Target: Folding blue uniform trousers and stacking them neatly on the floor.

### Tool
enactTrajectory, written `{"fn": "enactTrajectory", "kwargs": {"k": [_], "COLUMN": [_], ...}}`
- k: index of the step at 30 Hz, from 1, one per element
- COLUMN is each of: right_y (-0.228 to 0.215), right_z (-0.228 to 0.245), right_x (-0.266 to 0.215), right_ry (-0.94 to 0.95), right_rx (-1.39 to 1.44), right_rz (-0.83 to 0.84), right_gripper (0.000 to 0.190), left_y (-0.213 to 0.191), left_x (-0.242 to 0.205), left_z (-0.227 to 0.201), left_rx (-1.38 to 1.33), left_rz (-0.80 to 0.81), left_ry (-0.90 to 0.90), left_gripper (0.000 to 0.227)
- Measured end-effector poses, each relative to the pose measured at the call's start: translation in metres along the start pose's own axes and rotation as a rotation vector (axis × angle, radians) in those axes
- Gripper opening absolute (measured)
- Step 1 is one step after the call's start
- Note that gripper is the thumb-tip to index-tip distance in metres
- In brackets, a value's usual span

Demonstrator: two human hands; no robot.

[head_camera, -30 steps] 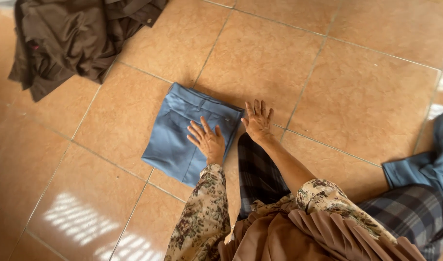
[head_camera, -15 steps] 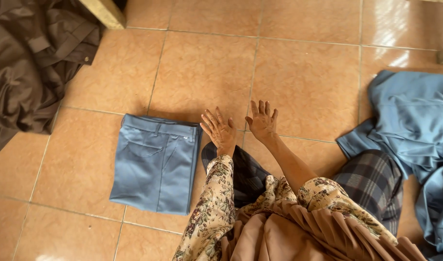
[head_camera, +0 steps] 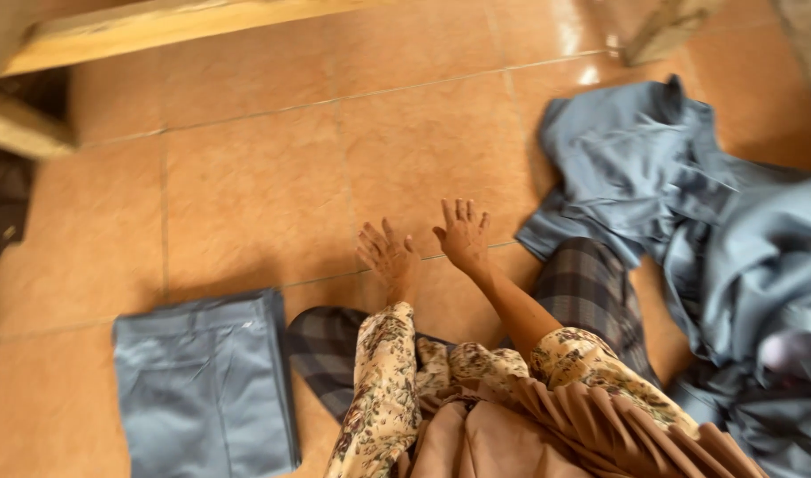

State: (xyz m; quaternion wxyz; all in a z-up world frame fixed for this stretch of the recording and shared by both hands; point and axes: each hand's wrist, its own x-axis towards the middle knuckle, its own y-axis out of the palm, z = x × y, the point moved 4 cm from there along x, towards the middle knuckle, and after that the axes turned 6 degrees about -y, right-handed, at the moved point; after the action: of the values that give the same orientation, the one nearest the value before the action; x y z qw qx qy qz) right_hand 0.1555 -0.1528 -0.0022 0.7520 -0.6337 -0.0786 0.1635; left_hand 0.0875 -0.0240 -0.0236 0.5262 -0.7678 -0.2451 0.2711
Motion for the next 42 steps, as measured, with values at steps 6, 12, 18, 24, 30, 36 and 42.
{"fn": "enactTrajectory", "kwargs": {"k": [6, 12, 18, 24, 30, 36, 42], "right_y": [-0.013, -0.035, -0.042, -0.05, -0.15, -0.197, -0.076], "right_z": [-0.112, -0.231, -0.322, -0.366, -0.354, -0.375, -0.468], "right_x": [-0.018, -0.068, -0.127, -0.205, -0.331, -0.448, -0.545], "right_ry": [0.133, 0.338, 0.52, 0.672, 0.519, 0.988, 1.395], "right_rx": [0.105, 0.145, 0.277, 0.398, -0.231, -0.247, 0.482], "right_rz": [-0.007, -0.063, -0.169, -0.322, -0.901, -0.761, -0.777], "right_gripper": [0.062, 0.061, 0.056, 0.049, 0.044, 0.101, 0.136], "left_y": [0.045, 0.081, 0.084, 0.076, 0.091, 0.112, 0.097], "left_x": [-0.032, -0.103, -0.183, -0.256, -0.302, -0.346, -0.389], "left_z": [-0.087, -0.197, -0.27, -0.292, -0.288, -0.288, -0.288], "left_rx": [0.05, 0.017, -0.04, -0.092, -0.156, -0.172, -0.186], "left_rz": [0.195, 0.226, 0.203, 0.318, 0.439, 0.541, 0.814], "left_ry": [0.182, 0.467, 0.809, 1.101, 1.251, 1.36, 1.319], "left_gripper": [0.064, 0.062, 0.057, 0.051, 0.046, 0.045, 0.045]}}
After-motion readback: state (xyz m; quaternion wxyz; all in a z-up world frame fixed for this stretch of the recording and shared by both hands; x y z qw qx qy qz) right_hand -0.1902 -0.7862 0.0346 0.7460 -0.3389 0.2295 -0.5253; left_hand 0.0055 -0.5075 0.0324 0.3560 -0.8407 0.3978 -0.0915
